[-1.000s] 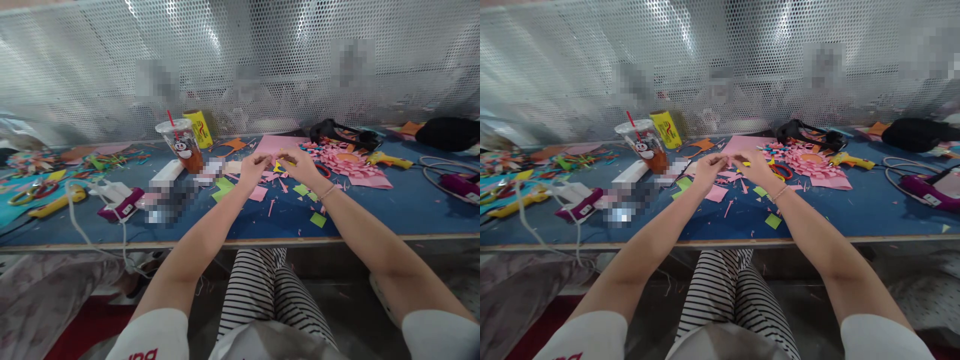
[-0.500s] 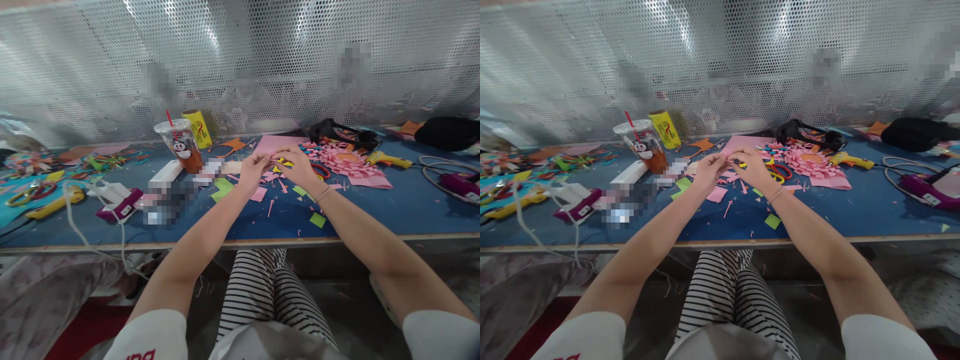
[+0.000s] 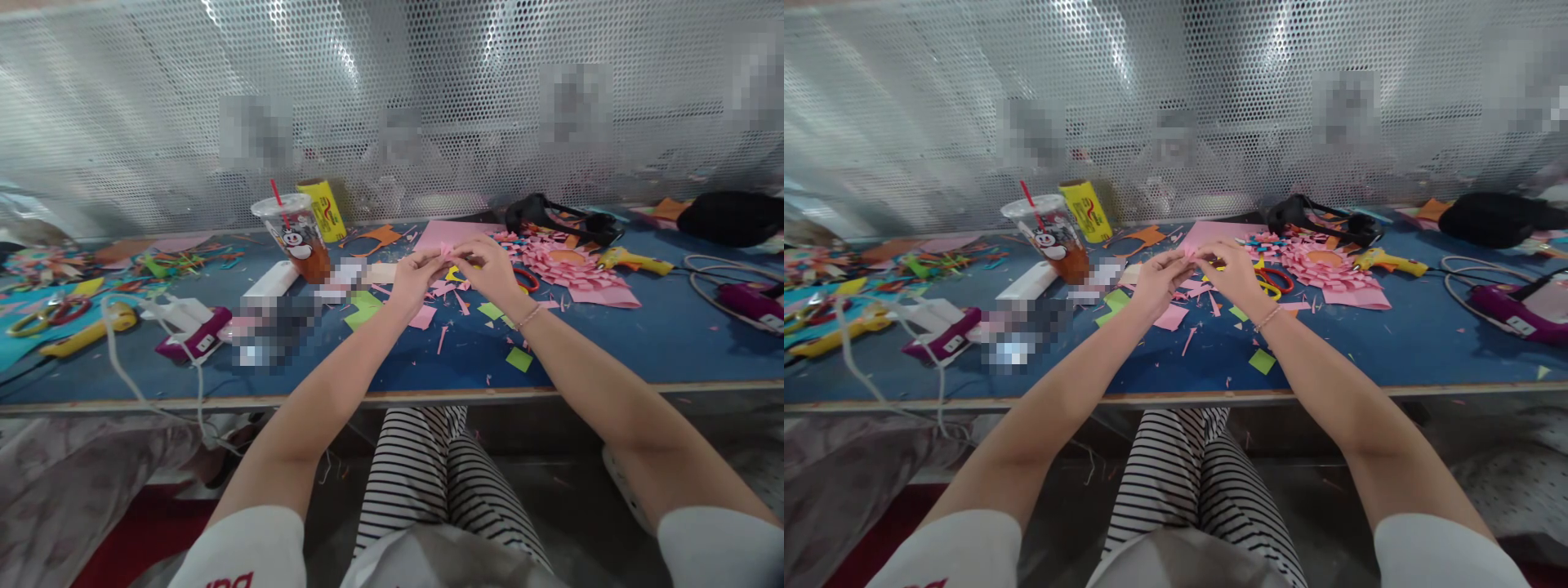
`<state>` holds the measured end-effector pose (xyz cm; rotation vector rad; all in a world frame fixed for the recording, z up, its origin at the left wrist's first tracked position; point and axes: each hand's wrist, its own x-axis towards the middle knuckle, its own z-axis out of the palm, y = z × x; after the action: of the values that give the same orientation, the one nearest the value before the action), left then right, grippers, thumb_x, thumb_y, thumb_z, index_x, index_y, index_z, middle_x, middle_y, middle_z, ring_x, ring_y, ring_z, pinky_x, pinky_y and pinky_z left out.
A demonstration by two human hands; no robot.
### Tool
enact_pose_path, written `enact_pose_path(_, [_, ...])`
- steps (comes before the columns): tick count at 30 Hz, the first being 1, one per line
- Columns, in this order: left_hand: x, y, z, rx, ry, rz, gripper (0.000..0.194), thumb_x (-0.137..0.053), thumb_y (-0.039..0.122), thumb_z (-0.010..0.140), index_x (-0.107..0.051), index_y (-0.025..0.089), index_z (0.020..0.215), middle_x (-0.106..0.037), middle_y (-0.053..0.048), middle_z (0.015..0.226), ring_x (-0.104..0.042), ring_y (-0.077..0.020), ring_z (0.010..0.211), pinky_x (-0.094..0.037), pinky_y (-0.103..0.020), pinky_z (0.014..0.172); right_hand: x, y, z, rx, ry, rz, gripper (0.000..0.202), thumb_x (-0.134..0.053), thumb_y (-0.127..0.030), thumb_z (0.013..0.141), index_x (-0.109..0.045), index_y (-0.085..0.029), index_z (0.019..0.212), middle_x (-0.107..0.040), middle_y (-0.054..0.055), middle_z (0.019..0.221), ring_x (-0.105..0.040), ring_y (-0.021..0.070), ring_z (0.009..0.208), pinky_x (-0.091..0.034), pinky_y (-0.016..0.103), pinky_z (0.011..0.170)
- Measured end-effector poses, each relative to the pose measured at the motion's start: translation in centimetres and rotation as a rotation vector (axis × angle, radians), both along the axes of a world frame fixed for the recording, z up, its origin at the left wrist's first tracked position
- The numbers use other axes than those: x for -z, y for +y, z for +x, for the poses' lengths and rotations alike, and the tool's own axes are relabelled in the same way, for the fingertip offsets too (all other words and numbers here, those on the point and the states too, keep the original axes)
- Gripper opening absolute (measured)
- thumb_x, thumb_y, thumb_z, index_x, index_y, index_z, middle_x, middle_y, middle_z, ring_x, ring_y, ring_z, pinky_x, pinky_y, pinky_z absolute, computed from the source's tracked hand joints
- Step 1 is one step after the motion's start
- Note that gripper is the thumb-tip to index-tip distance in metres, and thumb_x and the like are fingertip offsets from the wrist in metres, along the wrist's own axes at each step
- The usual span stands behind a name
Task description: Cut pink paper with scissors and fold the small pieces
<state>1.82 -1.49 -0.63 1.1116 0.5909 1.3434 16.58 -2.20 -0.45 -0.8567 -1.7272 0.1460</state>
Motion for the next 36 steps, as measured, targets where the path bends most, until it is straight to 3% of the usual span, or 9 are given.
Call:
enact_pose_path(7, [0.13,0.02,0.14,0.023,-0.011,0.008,0.021,-0.074,0.021,0.058,-0.063,0.015,0.075,-0.068,-0.002,0.072,-0.066,-0.0134,0.075,-0.049,-0.032,0.085,-0.33,-0.27,0.17,-0.006,0.023,-0.011,0.009,-0.058,-0.026,0.076,-0.064,-0.019,0.073,-0.063,0.003,0.076,-0.058,0.0149,0.073,-0.05,0.028,0.062])
enact_pose_path(12, [-0.02,0.09,0.09,-0.011,0.008,-0.032,0.02,-0.074,0.022,0.059,-0.063,0.015,0.074,-0.068,-0.002,0.072,-0.066,-0.012,0.072,-0.05,-0.03,0.083,-0.35,-0.11,0.37,-0.049,-0.022,-0.056,0.017,-0.058,-0.034,0.076,-0.066,-0.02,0.08,-0.064,0.004,0.082,-0.059,0.0148,0.074,-0.051,0.027,0.062])
enact_pose_path(18, [-0.17,0.02,-0.08,0.012,0.039,-0.036,0.021,-0.075,0.02,0.057,-0.064,0.014,0.074,-0.069,-0.003,0.073,-0.066,-0.0138,0.073,-0.05,-0.032,0.084,-0.1,0.33,0.48,-0.012,-0.013,-0.045,0.013,-0.059,-0.029,0.074,-0.066,-0.019,0.074,-0.066,0.004,0.078,-0.061,0.0158,0.074,-0.051,0.029,0.066])
enact_pose_path(27, [-0.22,-0.17,0.03,0.022,0.01,-0.028,0.021,-0.075,0.019,0.057,-0.065,0.014,0.074,-0.069,-0.003,0.072,-0.066,-0.0134,0.071,-0.049,-0.032,0.085,-0.13,0.49,0.48,-0.079,0.114,-0.181,0.012,-0.061,-0.028,0.071,-0.066,-0.017,0.073,-0.067,0.003,0.072,-0.062,0.0155,0.068,-0.051,0.03,0.064])
enact_pose_path(36, [-0.06,-0.02,0.05,0.002,0.047,-0.006,0.02,-0.075,0.021,0.058,-0.066,0.014,0.074,-0.069,-0.003,0.072,-0.067,-0.0146,0.072,-0.049,-0.036,0.087,-0.36,0.55,0.8,-0.06,0.055,-0.196,0.014,-0.062,-0.03,0.07,-0.067,-0.018,0.074,-0.069,0.004,0.074,-0.063,0.0167,0.069,-0.051,0.03,0.064])
